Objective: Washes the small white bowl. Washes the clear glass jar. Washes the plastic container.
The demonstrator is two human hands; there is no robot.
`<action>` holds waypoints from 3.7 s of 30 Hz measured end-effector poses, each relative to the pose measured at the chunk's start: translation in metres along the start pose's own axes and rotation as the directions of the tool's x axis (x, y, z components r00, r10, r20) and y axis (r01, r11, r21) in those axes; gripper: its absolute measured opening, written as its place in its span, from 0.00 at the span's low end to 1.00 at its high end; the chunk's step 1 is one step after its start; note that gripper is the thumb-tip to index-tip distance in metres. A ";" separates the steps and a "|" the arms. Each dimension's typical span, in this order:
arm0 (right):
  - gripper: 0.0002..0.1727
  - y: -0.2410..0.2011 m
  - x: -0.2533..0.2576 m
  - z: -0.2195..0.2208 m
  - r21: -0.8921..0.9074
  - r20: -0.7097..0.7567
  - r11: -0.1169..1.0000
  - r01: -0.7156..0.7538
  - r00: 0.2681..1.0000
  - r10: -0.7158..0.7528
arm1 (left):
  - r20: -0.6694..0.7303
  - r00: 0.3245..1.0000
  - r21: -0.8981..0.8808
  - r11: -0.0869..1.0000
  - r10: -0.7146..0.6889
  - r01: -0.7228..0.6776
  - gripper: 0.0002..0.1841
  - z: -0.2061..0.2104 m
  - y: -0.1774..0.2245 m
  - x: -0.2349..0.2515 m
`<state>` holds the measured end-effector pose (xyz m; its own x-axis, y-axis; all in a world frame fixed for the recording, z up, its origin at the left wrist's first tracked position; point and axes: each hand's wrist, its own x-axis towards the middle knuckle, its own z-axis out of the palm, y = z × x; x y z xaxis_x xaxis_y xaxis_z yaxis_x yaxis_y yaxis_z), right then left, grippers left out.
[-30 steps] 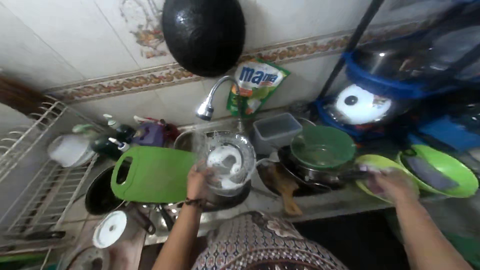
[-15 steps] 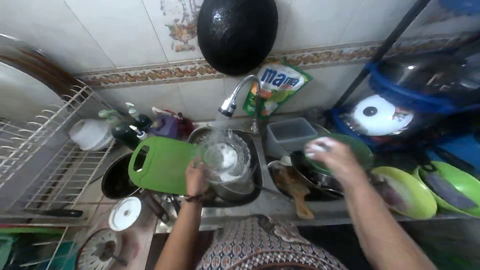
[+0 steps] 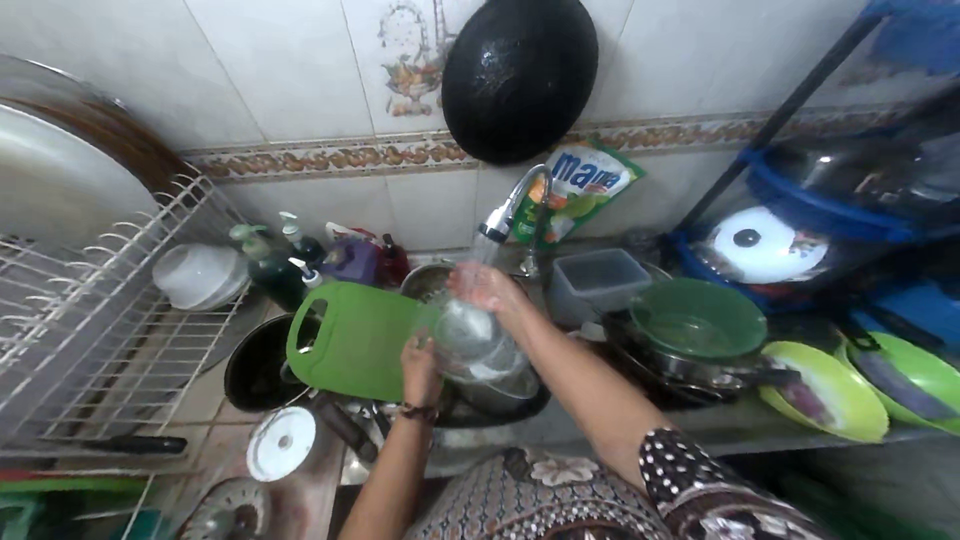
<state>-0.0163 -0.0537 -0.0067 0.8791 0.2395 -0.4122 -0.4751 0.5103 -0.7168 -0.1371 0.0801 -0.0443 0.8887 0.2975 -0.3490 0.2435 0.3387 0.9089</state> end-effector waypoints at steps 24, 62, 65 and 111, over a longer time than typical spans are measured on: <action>0.11 -0.033 0.008 0.008 -0.772 -0.012 0.634 -0.043 0.998 0.054 | -0.125 0.987 -0.033 0.995 -0.099 0.095 0.17 0.025 0.019 -0.019; 0.22 -0.044 -0.016 -0.097 -0.774 -0.228 0.610 -0.169 0.973 -0.019 | 0.084 0.984 -0.053 0.985 -0.159 0.164 0.22 0.040 0.039 0.043; 0.21 -0.038 -0.016 -0.101 -0.785 -0.230 0.593 -0.182 0.973 -0.006 | 0.072 0.983 -0.042 0.985 -0.167 0.170 0.21 0.041 0.045 0.036; 0.17 -0.055 -0.071 -0.107 -0.696 -0.290 0.677 -0.240 0.956 0.041 | 0.103 0.957 0.053 0.962 -0.271 0.267 0.21 0.046 0.037 0.022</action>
<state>-0.0571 -0.1877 0.0019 0.8097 0.0105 -0.5867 -0.5597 -0.2869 -0.7775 -0.0904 0.0583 -0.0081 0.8247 0.1007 -0.5565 0.4919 0.3580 0.7936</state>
